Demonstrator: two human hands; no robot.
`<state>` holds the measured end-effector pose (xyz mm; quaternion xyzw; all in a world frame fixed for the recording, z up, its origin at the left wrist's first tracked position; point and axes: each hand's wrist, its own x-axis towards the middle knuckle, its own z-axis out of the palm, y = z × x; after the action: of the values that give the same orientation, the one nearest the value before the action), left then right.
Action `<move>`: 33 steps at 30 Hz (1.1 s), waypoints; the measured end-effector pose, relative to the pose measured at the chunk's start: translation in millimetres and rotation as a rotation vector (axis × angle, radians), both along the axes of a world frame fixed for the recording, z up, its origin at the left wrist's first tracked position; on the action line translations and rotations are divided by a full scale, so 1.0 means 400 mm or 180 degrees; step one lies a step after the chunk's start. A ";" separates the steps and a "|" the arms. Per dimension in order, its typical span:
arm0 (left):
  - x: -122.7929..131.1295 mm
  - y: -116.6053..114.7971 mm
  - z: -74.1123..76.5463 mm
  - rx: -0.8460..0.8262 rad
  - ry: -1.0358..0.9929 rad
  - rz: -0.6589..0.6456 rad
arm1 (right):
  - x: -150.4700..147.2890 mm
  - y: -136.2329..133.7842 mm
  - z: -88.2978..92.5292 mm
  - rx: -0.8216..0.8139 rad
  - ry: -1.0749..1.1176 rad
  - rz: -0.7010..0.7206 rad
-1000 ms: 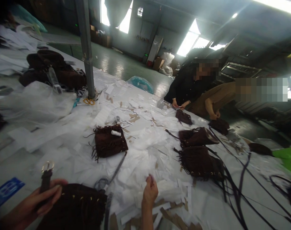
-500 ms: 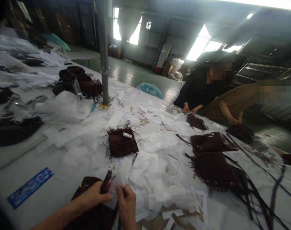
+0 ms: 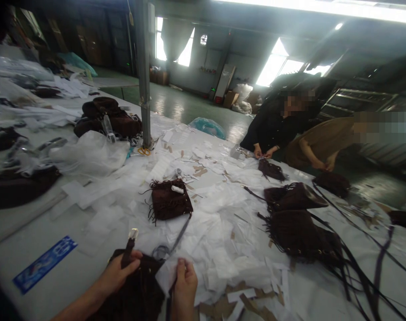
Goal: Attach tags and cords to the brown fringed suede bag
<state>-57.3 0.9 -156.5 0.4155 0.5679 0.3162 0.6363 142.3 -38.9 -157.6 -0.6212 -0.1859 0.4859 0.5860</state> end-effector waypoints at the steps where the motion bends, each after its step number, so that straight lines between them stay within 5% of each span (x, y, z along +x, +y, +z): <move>1: -0.008 0.007 0.006 0.0127 -0.0063 0.0135 | -0.001 -0.002 -0.004 0.0008 -0.0165 0.0124; 3: -0.013 0.012 0.029 0.0289 -0.0243 0.0021 | -0.009 -0.002 0.000 0.0085 -0.0400 0.0362; 8: 0.023 -0.020 0.075 -0.0017 -0.0348 -0.1226 | -0.041 0.021 0.036 0.0175 -0.0583 0.0603; 11: 0.033 -0.035 0.062 -0.0175 -0.0049 -0.1001 | -0.059 0.017 0.033 -0.0065 -0.0287 0.0503; 17: 0.015 -0.024 0.036 0.0254 0.0374 -0.0820 | -0.121 -0.073 -0.022 -0.0096 0.0519 0.1700; 21: 0.025 -0.033 0.034 0.0016 0.0197 -0.0787 | -0.143 -0.104 -0.037 -0.0024 0.1004 0.1601; 33: 0.037 -0.045 0.030 -0.0255 0.0054 -0.0661 | -0.155 -0.101 -0.053 -0.0190 0.0573 0.1524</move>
<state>-42.5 -17.2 -144.6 0.4489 0.5393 0.2221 0.6769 80.4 -79.2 -178.7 -0.5307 -0.2604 0.6694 0.4499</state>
